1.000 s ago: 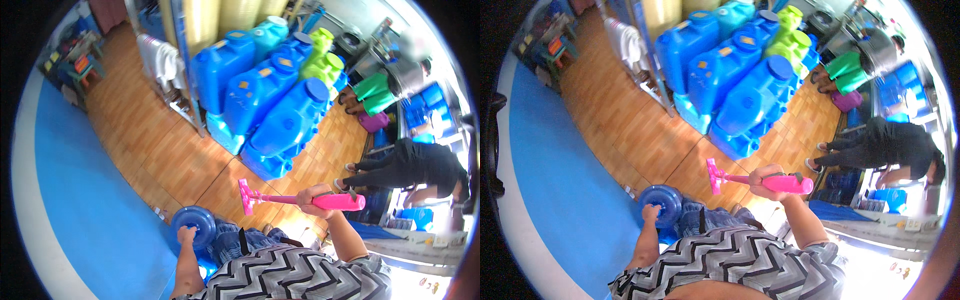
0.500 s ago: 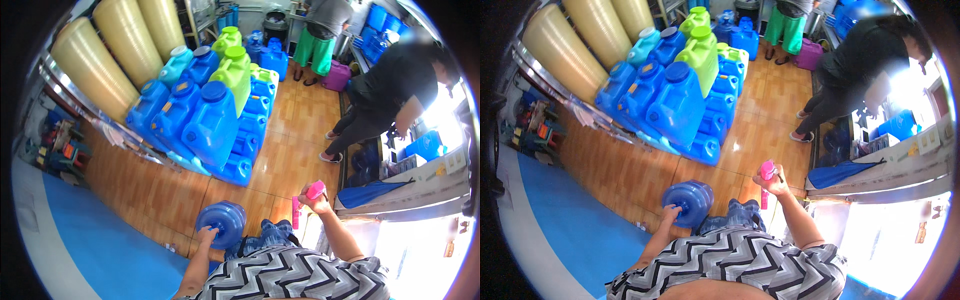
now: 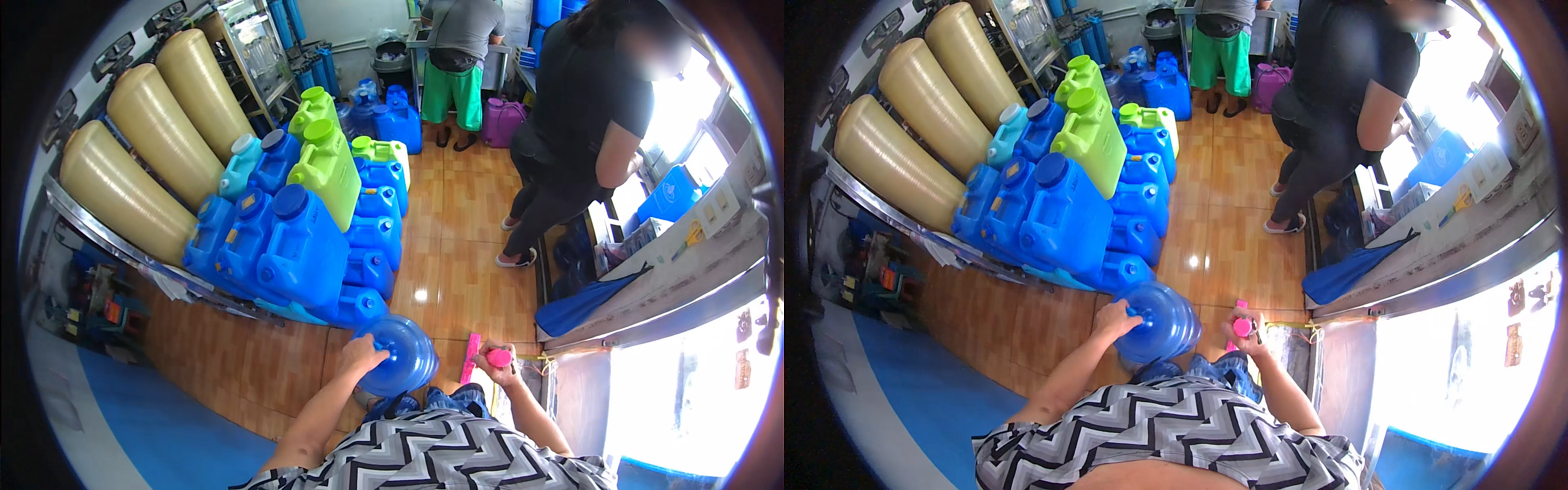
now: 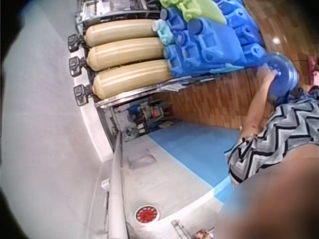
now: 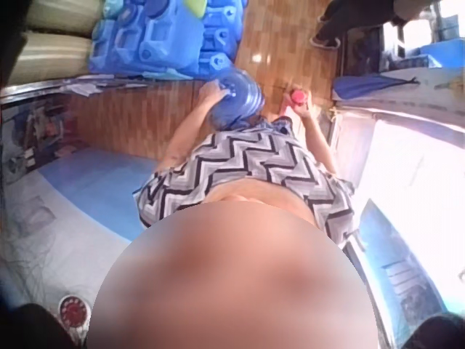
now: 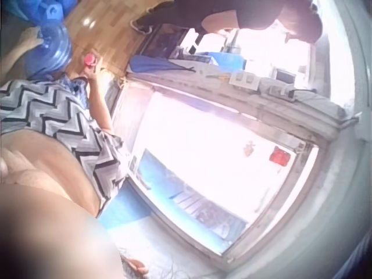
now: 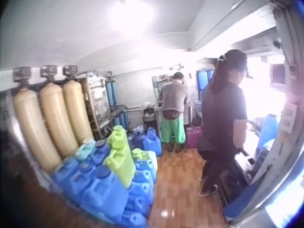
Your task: The person sweeps the tiled floor with a pink broom in a room filled with stacked plastic water containers. They move around the room, sweeping different areas and occasionally repositioning a large water jug.
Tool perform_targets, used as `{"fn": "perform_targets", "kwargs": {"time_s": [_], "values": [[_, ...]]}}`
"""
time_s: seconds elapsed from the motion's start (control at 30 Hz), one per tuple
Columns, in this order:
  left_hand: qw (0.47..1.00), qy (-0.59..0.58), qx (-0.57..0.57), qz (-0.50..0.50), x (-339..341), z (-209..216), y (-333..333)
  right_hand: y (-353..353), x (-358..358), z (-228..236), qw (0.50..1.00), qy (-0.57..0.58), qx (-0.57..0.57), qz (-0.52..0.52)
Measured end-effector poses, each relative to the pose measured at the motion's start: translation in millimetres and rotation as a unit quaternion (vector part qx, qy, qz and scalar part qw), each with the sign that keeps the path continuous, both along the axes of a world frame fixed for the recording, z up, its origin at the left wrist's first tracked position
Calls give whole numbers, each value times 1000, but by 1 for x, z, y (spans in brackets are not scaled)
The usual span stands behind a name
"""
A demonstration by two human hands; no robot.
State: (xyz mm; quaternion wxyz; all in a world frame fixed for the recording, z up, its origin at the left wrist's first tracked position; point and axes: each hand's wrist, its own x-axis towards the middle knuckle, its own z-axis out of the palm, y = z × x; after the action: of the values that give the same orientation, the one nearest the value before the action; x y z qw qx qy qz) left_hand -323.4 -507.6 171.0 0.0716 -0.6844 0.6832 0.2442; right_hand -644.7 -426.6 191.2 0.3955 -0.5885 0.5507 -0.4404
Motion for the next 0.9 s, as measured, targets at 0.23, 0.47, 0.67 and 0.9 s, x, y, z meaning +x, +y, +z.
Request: {"fn": "perform_targets", "kwargs": {"time_s": [0.23, 0.47, 0.67, 0.9], "values": [[969, 53, -187, -154, -59, 31, -63, -6, -20, -6, 999, 39, 18, -24], [922, 78, -312, -216, -89, 73, -169, -56, -26, -8, 998, -29, 42, -36], [918, 81, -321, -217, -100, 108, -294, -137, -49, 14, 995, -64, 70, -21], [930, 63, -310, -187, -101, 146, -463, -267, -49, 28, 989, -70, 105, -73]]}}
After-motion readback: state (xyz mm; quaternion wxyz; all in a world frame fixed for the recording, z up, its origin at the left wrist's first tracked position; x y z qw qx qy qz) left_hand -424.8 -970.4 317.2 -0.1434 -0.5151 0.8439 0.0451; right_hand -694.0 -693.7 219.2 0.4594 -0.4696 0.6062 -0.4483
